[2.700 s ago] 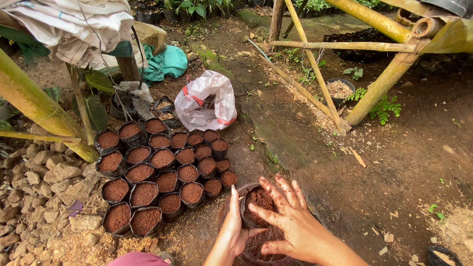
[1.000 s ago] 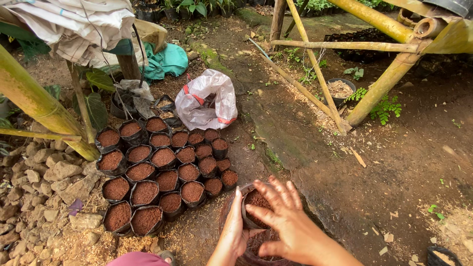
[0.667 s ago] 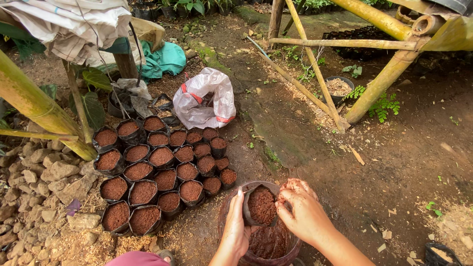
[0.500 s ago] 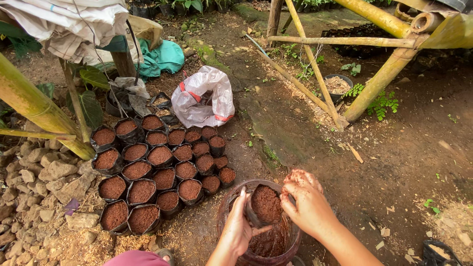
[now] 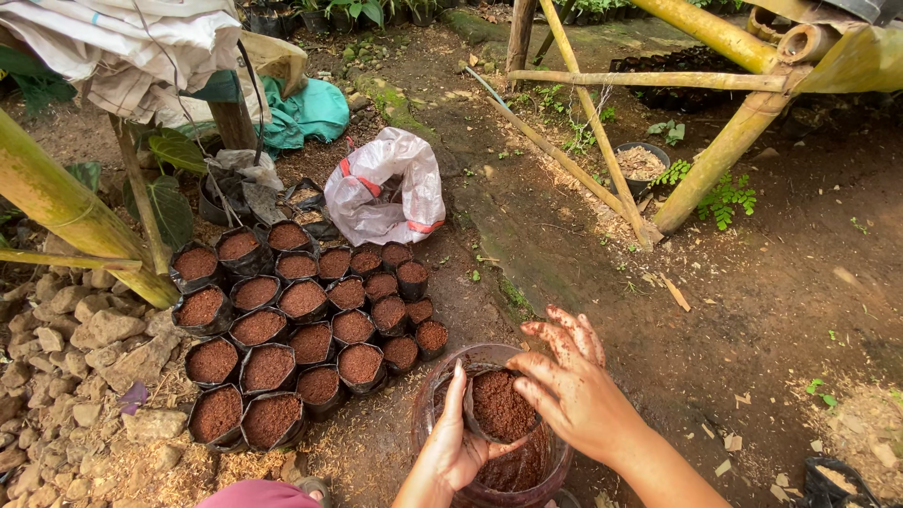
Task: The person sits on the ground and fills black plastic nursery polybags with potting soil from a large container, pressing and leveling the soil in each bag by hand. Filled bags are arranged in rows on the ground next to a soil sack, and the person repeats the filling process for additional bags.
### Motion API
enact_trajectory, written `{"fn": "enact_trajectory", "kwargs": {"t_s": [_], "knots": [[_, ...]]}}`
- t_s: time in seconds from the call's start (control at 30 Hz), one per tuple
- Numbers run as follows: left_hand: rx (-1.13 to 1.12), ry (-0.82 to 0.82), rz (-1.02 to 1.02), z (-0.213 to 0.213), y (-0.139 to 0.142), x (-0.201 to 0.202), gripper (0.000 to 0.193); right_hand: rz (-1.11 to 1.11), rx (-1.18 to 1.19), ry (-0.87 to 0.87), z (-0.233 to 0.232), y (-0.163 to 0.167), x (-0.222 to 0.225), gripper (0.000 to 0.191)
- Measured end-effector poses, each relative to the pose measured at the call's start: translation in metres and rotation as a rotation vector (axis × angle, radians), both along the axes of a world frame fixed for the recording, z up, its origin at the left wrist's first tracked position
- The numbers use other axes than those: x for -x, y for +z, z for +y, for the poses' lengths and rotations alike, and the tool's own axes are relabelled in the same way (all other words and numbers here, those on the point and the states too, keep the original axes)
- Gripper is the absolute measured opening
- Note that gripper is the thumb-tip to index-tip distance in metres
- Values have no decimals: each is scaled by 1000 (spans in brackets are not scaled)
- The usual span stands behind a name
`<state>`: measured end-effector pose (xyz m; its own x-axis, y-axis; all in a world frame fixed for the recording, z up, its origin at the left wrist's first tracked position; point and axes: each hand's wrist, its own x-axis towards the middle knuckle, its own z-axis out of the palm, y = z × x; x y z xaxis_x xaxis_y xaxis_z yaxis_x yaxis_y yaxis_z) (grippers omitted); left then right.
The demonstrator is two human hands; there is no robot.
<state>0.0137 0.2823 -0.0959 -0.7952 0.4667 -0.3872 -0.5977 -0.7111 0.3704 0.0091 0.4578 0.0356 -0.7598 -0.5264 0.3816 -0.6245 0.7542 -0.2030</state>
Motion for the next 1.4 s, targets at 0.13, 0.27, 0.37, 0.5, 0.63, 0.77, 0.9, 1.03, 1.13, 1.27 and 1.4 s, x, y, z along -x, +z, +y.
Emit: {"fn": "enact_trajectory", "kwargs": {"t_s": [0.13,0.27,0.37,0.5,0.63,0.77,0.9,1.03,1.13,1.27,1.4], "knots": [[33,8,37,-1,-1,1,77,90,-106,126,-4,2,-8,44],[40,27,27,-2,-4,1,76,165,-203,197,-7,-1,-12,55],[54,46,-4,1,-4,1,76,185,-220,180,-7,-5,-12,62],[73,49,-31,2,2,2,81,206,-226,123,-6,-10,-10,72],[92,99,-97,-1,10,0,81,205,-226,93,-6,-15,-12,78],[55,109,-27,-5,13,1,84,162,-250,88,-4,-17,-14,82],[71,120,-37,-8,8,4,88,178,-238,75,-3,-15,-17,86],[6,105,32,-10,3,5,94,180,-235,85,-6,-16,-22,92],[87,124,-31,-11,2,5,88,165,-238,133,-7,-16,-24,90],[106,99,-23,-9,2,3,83,135,-238,144,-6,-16,-23,86],[87,82,-7,-7,2,1,79,123,-207,126,-6,-15,-21,84]]}}
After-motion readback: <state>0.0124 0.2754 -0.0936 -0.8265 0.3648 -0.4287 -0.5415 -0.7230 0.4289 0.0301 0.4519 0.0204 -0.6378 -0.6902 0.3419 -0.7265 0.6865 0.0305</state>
